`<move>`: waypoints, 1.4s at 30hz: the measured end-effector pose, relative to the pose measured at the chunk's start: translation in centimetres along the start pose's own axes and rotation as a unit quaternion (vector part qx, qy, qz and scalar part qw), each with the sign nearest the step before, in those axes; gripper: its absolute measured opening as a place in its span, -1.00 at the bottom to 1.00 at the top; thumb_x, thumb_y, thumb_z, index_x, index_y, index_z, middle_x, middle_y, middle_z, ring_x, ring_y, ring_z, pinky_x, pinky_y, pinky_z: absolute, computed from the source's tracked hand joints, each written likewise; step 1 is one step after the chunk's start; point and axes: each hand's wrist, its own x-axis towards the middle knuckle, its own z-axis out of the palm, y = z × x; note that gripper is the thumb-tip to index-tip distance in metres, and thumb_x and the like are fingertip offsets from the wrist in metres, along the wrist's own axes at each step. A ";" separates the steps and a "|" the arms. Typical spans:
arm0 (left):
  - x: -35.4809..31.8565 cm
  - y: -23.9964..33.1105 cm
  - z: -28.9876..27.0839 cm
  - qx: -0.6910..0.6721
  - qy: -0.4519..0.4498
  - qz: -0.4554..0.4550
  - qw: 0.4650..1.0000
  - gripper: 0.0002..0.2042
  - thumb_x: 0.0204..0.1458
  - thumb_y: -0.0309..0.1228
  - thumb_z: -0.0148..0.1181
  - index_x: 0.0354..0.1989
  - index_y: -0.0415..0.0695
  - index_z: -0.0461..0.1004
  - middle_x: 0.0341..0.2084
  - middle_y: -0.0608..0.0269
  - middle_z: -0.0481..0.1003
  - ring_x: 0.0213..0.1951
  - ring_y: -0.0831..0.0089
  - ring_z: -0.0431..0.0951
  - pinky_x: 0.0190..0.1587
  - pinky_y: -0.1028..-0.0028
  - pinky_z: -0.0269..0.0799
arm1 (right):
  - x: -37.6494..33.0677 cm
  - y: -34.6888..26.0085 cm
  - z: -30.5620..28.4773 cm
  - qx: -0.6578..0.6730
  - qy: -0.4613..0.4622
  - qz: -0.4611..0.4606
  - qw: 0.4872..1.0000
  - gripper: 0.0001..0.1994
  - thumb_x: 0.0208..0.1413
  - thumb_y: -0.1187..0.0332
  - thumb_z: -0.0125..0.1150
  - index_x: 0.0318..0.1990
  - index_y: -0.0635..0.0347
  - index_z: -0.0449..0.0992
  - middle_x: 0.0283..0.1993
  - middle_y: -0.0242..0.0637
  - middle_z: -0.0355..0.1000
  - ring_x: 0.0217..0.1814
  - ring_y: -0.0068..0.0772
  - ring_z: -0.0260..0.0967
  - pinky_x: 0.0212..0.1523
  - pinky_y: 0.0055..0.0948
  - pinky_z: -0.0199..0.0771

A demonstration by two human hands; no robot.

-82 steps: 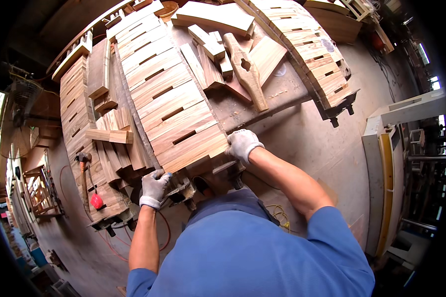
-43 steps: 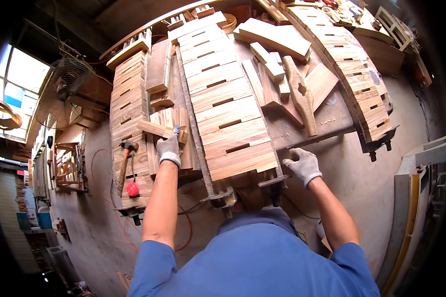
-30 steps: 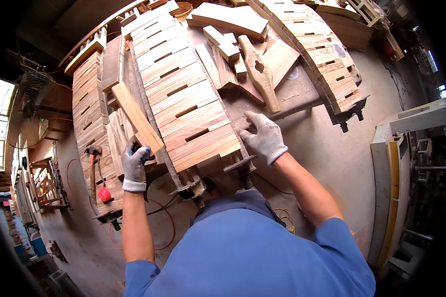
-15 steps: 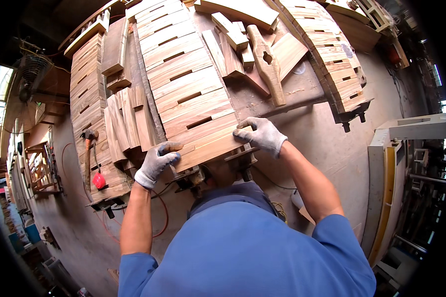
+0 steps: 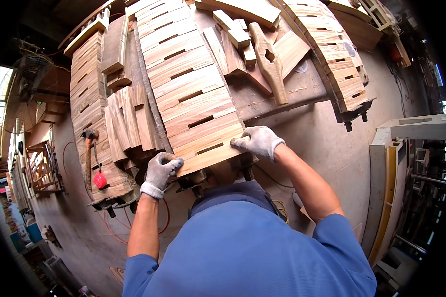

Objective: The person applies glue to small wooden blocks and uses a nail gun to fasten them together on a workbench. They then move to a larger table to assemble these blocks into a wooden box structure, hammering them into place and stacking the finished units.

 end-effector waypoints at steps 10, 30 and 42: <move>1.5 -2.5 0.7 0.046 0.035 -0.015 0.998 -0.67 0.03 -0.23 0.60 -0.27 -0.24 0.66 -0.36 0.18 0.69 -0.31 0.50 0.61 -0.11 0.39 0.58 | -0.4 -2.1 0.0 -0.072 -0.003 0.045 0.996 -0.27 0.23 -0.36 0.25 0.05 0.25 0.69 0.02 0.18 0.67 0.18 0.18 0.61 0.25 -0.06 0.55; 2.4 -3.1 2.1 -0.108 0.074 -0.067 0.989 -0.62 0.14 -0.36 0.60 0.00 -0.27 0.58 -0.33 0.30 0.61 -0.43 0.62 0.54 -0.44 0.56 0.50 | -0.4 -1.3 0.7 0.030 0.037 0.077 0.996 -0.27 0.05 -0.25 0.50 0.08 0.30 0.63 0.01 0.19 0.67 0.14 0.14 0.64 0.19 -0.10 0.60; -0.7 -1.0 0.9 -0.067 -0.073 0.000 0.995 -0.35 0.12 -0.44 0.55 0.36 -0.38 0.41 0.05 0.09 0.64 0.00 0.48 0.64 0.09 0.48 0.59 | -0.2 0.3 1.8 0.007 0.078 0.032 0.996 -0.30 -0.01 -0.11 0.62 0.08 0.32 0.60 -0.14 0.09 0.69 -0.13 -0.11 0.72 -0.07 -0.19 0.70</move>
